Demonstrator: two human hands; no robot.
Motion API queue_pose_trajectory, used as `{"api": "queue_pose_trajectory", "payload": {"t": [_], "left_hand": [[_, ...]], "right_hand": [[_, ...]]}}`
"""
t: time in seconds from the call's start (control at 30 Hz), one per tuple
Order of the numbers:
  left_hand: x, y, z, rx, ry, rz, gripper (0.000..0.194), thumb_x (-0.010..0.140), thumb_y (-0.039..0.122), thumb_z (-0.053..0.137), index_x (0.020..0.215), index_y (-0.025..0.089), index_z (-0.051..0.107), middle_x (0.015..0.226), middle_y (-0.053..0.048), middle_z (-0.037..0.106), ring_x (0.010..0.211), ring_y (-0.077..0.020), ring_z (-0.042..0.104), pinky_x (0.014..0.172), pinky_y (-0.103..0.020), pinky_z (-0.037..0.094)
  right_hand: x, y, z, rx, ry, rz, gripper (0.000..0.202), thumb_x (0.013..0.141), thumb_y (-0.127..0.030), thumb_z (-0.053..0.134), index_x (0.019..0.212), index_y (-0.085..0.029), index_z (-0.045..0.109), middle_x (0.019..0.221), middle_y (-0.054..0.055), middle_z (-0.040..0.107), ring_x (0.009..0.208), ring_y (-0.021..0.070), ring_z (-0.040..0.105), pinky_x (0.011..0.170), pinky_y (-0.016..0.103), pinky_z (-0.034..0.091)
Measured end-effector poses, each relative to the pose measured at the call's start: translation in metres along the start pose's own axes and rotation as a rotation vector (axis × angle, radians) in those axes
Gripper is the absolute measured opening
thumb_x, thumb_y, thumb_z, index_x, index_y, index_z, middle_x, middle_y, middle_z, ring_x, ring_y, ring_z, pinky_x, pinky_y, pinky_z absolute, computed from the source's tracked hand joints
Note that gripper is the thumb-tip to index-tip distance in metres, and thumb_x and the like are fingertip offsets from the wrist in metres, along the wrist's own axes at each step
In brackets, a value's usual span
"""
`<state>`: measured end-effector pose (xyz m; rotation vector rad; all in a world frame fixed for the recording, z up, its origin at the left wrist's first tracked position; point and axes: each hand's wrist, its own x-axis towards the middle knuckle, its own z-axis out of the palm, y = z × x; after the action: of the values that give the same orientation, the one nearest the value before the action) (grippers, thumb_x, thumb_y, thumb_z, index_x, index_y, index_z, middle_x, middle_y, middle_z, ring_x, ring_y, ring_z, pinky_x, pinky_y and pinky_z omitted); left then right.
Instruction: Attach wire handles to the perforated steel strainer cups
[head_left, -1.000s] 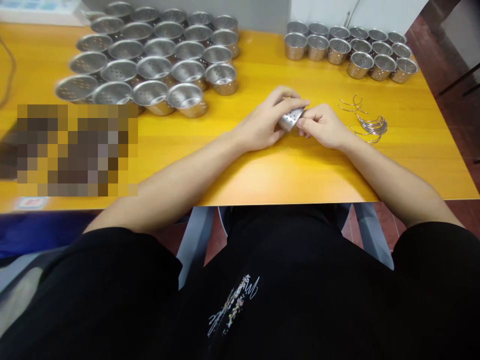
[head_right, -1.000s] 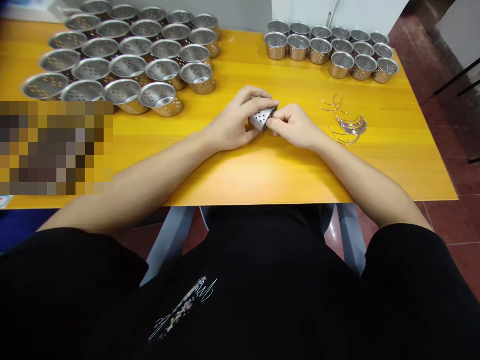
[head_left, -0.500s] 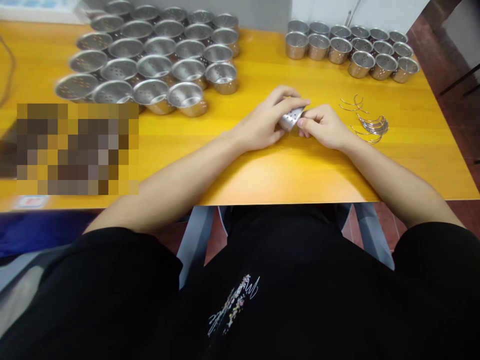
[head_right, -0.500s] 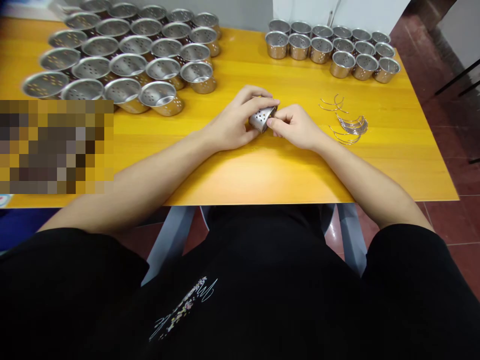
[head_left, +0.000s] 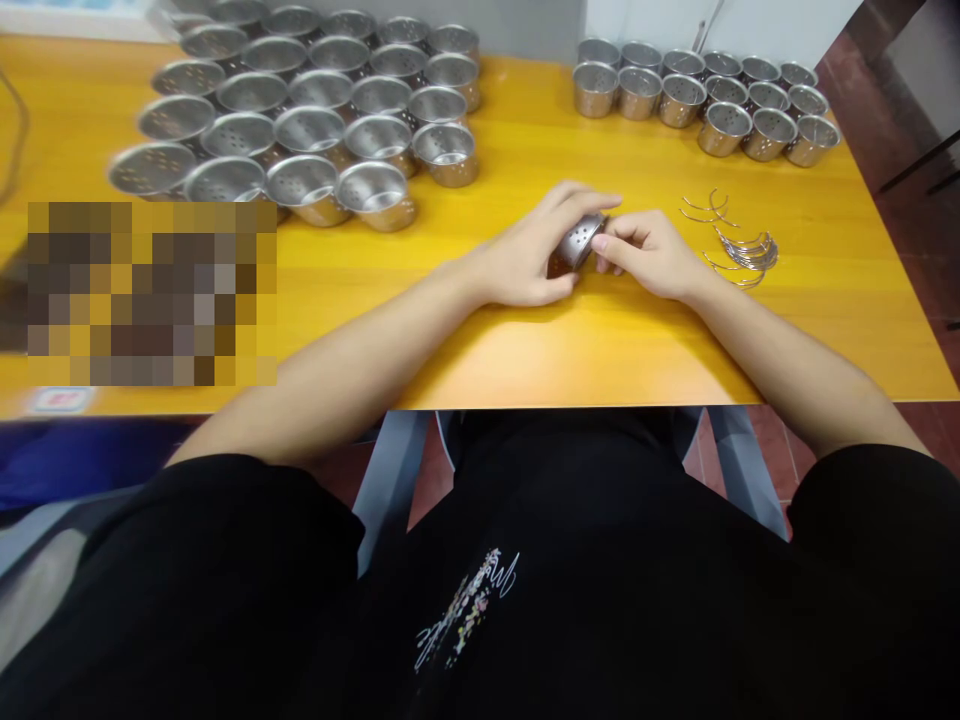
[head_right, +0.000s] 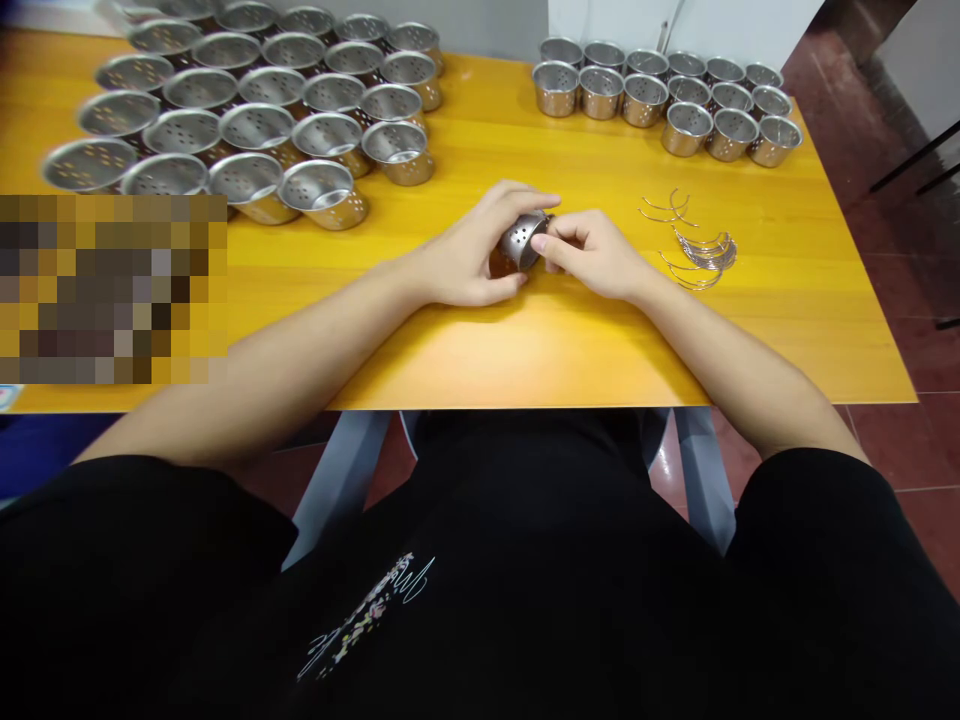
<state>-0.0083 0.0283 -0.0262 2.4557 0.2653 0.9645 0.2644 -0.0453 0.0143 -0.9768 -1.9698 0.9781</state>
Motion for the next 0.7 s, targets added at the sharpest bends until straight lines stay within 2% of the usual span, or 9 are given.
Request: {"api": "queue_pose_trajectory", "payload": {"t": [0.1, 0.27, 0.4, 0.57, 0.7], "left_hand": [[0.001, 0.003, -0.001, 0.007, 0.018, -0.022, 0.112, 0.101, 0.099, 0.088, 0.187, 0.031, 0.065, 0.173, -0.024, 0.076, 0.164, -0.0520, 0.076, 0.147, -0.076, 0.060], [0.006, 0.011, 0.003, 0.010, 0.073, -0.094, 0.100, 0.109, 0.103, 0.076, 0.173, 0.027, 0.076, 0.164, -0.025, 0.083, 0.158, -0.0489, 0.079, 0.146, -0.071, 0.062], [0.008, 0.016, 0.003, 0.017, 0.084, -0.101, 0.096, 0.110, 0.106, 0.071, 0.166, 0.028, 0.080, 0.158, -0.024, 0.087, 0.153, -0.0479, 0.082, 0.143, -0.070, 0.063], [0.008, 0.018, 0.001, 0.021, 0.072, -0.104, 0.091, 0.111, 0.106, 0.069, 0.157, 0.029, 0.084, 0.148, -0.023, 0.090, 0.141, -0.0465, 0.085, 0.133, -0.068, 0.070], [0.007, 0.017, 0.000, 0.045, 0.073, -0.103, 0.089, 0.113, 0.104, 0.067, 0.156, 0.029, 0.085, 0.145, -0.022, 0.090, 0.140, -0.0458, 0.086, 0.133, -0.067, 0.070]], "right_hand": [[0.000, -0.002, 0.001, 0.036, -0.005, -0.024, 0.086, 0.107, -0.108, 0.084, 0.086, -0.025, 0.073, 0.078, 0.002, 0.074, 0.076, 0.0187, 0.063, 0.074, 0.032, 0.056], [-0.001, -0.005, 0.002, 0.057, -0.008, -0.018, 0.090, 0.102, -0.116, 0.078, 0.089, -0.027, 0.074, 0.079, 0.003, 0.072, 0.076, 0.0202, 0.064, 0.074, 0.034, 0.060], [-0.002, -0.007, 0.003, 0.087, 0.000, -0.014, 0.086, 0.103, -0.113, 0.082, 0.092, -0.028, 0.076, 0.080, 0.002, 0.074, 0.071, 0.0199, 0.066, 0.072, 0.036, 0.063], [-0.006, -0.008, 0.006, 0.094, 0.032, 0.028, 0.082, 0.103, -0.109, 0.086, 0.099, -0.028, 0.075, 0.087, 0.002, 0.078, 0.066, 0.0184, 0.067, 0.064, 0.035, 0.059], [-0.007, -0.008, 0.007, 0.111, 0.004, 0.010, 0.082, 0.104, -0.108, 0.086, 0.101, -0.028, 0.075, 0.085, 0.002, 0.076, 0.064, 0.0173, 0.065, 0.061, 0.034, 0.057]]}}
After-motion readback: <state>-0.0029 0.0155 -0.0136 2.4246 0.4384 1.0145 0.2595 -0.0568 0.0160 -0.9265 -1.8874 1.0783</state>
